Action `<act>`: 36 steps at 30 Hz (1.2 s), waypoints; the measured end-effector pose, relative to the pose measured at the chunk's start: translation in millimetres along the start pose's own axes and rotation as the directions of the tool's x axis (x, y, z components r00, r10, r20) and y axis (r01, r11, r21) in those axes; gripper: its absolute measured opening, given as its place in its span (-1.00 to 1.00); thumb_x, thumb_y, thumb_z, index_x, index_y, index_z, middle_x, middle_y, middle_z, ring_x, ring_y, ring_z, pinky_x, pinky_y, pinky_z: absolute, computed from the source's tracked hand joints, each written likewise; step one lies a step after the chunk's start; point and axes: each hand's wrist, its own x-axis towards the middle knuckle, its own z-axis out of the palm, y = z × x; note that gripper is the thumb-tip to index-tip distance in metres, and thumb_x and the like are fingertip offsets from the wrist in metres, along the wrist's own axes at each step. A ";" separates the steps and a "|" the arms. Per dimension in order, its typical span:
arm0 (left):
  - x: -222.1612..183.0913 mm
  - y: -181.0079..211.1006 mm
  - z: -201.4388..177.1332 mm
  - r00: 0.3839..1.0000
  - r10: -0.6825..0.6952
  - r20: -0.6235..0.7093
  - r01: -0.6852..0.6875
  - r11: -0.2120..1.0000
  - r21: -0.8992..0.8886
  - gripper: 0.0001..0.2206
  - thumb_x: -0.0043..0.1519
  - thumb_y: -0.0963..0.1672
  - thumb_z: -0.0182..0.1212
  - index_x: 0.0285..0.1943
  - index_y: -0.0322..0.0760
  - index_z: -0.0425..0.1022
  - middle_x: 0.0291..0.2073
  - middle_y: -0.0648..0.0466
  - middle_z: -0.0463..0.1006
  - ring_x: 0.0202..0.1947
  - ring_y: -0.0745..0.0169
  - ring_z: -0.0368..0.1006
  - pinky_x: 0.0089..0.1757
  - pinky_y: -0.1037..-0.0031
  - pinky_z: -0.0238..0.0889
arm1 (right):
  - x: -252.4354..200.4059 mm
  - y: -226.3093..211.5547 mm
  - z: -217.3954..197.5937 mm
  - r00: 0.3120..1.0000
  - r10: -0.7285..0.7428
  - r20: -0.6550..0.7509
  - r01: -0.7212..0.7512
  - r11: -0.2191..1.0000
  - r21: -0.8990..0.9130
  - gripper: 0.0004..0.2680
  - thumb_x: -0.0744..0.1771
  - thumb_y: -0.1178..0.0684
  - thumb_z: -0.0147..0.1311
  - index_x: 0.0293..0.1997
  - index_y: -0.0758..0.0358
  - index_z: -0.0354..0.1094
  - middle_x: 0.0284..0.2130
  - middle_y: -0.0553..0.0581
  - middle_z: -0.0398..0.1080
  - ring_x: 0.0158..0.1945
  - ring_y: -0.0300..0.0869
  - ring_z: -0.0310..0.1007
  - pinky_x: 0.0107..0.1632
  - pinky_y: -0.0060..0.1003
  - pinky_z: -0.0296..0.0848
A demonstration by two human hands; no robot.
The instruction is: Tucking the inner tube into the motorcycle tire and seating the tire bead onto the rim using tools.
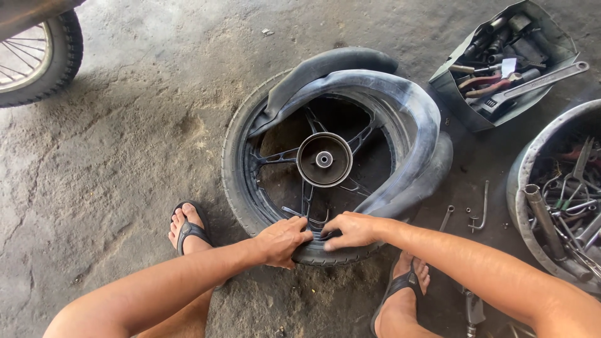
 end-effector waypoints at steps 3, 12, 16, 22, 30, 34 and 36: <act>-2.3 -3.2 4.2 0.990 0.104 -0.099 -0.081 0.975 0.208 -0.42 -0.26 0.04 0.52 -0.08 -0.18 0.46 -0.24 0.02 0.47 -0.02 0.06 0.37 -0.02 0.23 0.19 | -0.3 -10.4 -3.7 0.999 -0.013 0.044 0.014 1.000 -0.011 -0.61 0.27 -0.14 0.25 0.21 0.07 0.44 0.13 0.27 0.48 0.27 0.21 0.38 0.30 0.07 0.36; 8.1 -2.4 12.1 0.999 0.007 0.052 -0.009 1.000 0.030 -0.49 -0.19 -0.03 0.47 -0.11 -0.30 0.42 -0.30 -0.06 0.60 -0.17 -0.11 0.59 -0.18 0.13 0.46 | 4.1 -3.7 1.0 0.997 -0.042 0.066 0.044 0.998 -0.034 -0.58 0.20 -0.16 0.37 0.17 -0.06 0.46 0.08 0.19 0.52 0.22 0.14 0.43 0.23 0.03 0.45; 2.3 -7.4 -7.8 0.994 0.042 0.098 -0.043 0.999 0.007 -0.44 -0.18 -0.01 0.50 -0.04 -0.31 0.40 -0.27 -0.08 0.61 -0.13 -0.13 0.59 -0.16 0.11 0.48 | 33.7 21.3 14.4 0.991 -0.032 0.132 0.042 0.996 -0.079 -0.50 0.13 -0.29 0.44 0.15 -0.05 0.51 0.01 0.13 0.55 0.12 0.07 0.52 0.10 -0.07 0.53; -20.5 -13.8 -15.1 0.981 0.171 0.092 -0.192 0.914 0.356 -0.36 -0.19 -0.06 0.63 0.01 -0.36 0.37 -0.17 -0.07 0.58 -0.05 -0.03 0.53 -0.03 0.29 0.47 | 41.8 18.6 17.1 0.989 -0.001 0.150 0.018 0.993 -0.113 -0.47 0.09 -0.30 0.47 0.11 0.03 0.52 -0.06 0.21 0.57 0.03 0.11 0.56 -0.03 -0.06 0.57; -2.0 -22.2 10.9 0.986 -0.052 0.161 0.014 0.973 0.230 -0.49 -0.18 -0.07 0.48 -0.08 -0.32 0.42 -0.35 0.01 0.65 -0.24 -0.04 0.65 -0.24 0.18 0.53 | 55.0 23.5 21.5 0.982 0.015 0.188 0.002 0.996 -0.092 -0.49 0.12 -0.30 0.49 0.04 0.18 0.56 -0.21 0.25 0.58 -0.21 0.01 0.57 -0.29 -0.14 0.52; -22.1 -35.1 1.3 0.994 0.015 0.105 -0.003 0.993 -0.114 -0.39 -0.13 -0.12 0.55 0.13 -0.26 0.39 -0.19 -0.10 0.65 -0.09 -0.20 0.61 -0.09 0.11 0.44 | 46.8 14.5 15.1 0.982 0.015 0.188 0.004 0.995 -0.103 -0.49 0.14 -0.29 0.47 0.06 0.20 0.55 -0.17 0.28 0.58 -0.13 0.07 0.58 -0.20 -0.12 0.54; -36.2 -19.9 -19.8 0.996 0.079 0.037 -0.075 0.994 -0.084 -0.32 -0.12 -0.11 0.60 0.19 -0.32 0.34 -0.01 -0.16 0.60 0.11 -0.16 0.50 0.05 0.08 0.32 | 44.0 12.7 16.1 0.983 0.008 0.183 0.015 0.992 -0.125 -0.48 0.15 -0.29 0.45 0.07 0.23 0.52 -0.14 0.31 0.57 -0.08 0.12 0.57 -0.17 -0.07 0.54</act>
